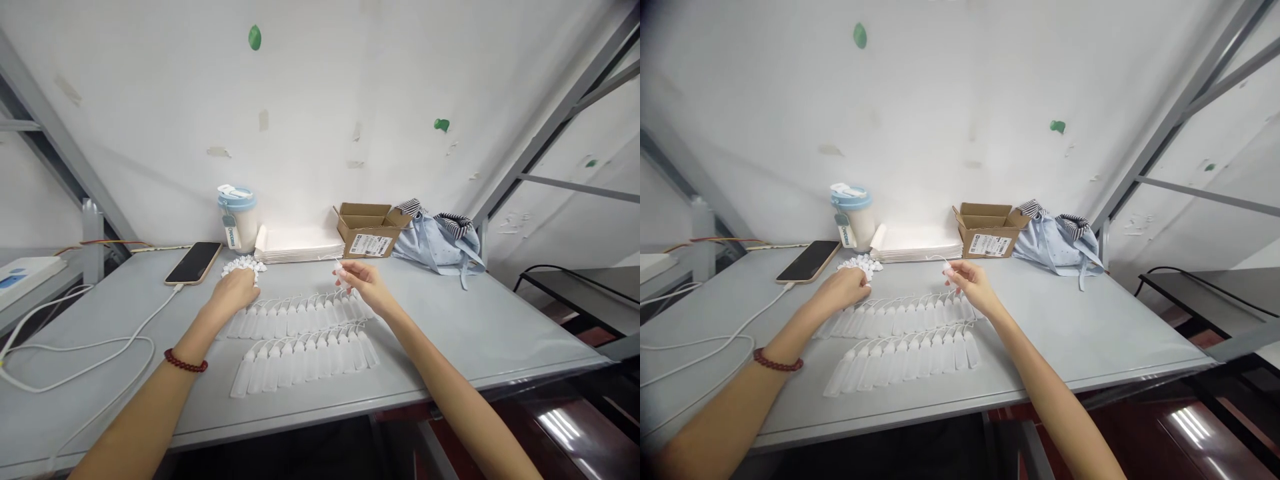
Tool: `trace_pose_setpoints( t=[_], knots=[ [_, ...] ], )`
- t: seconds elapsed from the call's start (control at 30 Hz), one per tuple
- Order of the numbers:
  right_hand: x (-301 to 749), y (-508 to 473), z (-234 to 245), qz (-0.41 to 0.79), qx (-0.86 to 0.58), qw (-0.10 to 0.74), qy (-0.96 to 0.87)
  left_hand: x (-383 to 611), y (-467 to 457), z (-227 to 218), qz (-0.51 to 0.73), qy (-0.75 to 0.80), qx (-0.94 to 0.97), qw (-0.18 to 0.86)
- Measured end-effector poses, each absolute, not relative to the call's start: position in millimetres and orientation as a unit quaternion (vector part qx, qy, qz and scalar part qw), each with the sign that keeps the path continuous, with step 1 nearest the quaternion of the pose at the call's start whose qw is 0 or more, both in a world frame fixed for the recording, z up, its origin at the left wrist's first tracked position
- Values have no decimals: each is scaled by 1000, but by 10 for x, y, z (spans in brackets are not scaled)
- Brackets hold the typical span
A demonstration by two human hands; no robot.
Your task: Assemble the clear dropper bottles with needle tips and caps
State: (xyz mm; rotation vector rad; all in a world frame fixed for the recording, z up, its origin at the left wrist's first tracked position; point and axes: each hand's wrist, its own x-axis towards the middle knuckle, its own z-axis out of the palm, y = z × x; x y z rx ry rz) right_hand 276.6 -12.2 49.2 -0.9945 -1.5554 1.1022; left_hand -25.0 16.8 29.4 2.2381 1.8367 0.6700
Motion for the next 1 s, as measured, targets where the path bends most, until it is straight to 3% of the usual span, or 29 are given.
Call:
trace_pose_setpoints(
  t=[0.13, 0.33, 0.67, 0.9, 1.0],
  knots=[
    [2768, -104, 482, 445, -407, 485, -633, 9, 17, 516, 278, 611, 721, 171],
    [2685, -81, 362, 419, -417, 487, -643, 550, -273, 652, 333, 477, 719, 381],
    [2303, 44, 648, 386, -341, 397, -760, 546, -229, 582, 496, 473, 588, 430],
    [2258, -69, 520, 206, -313, 410, -831, 466, -264, 591, 455, 447, 594, 490],
    [2333, -191, 472, 185, -313, 413, -835, 516, -303, 582, 432, 435, 608, 505]
  ],
)
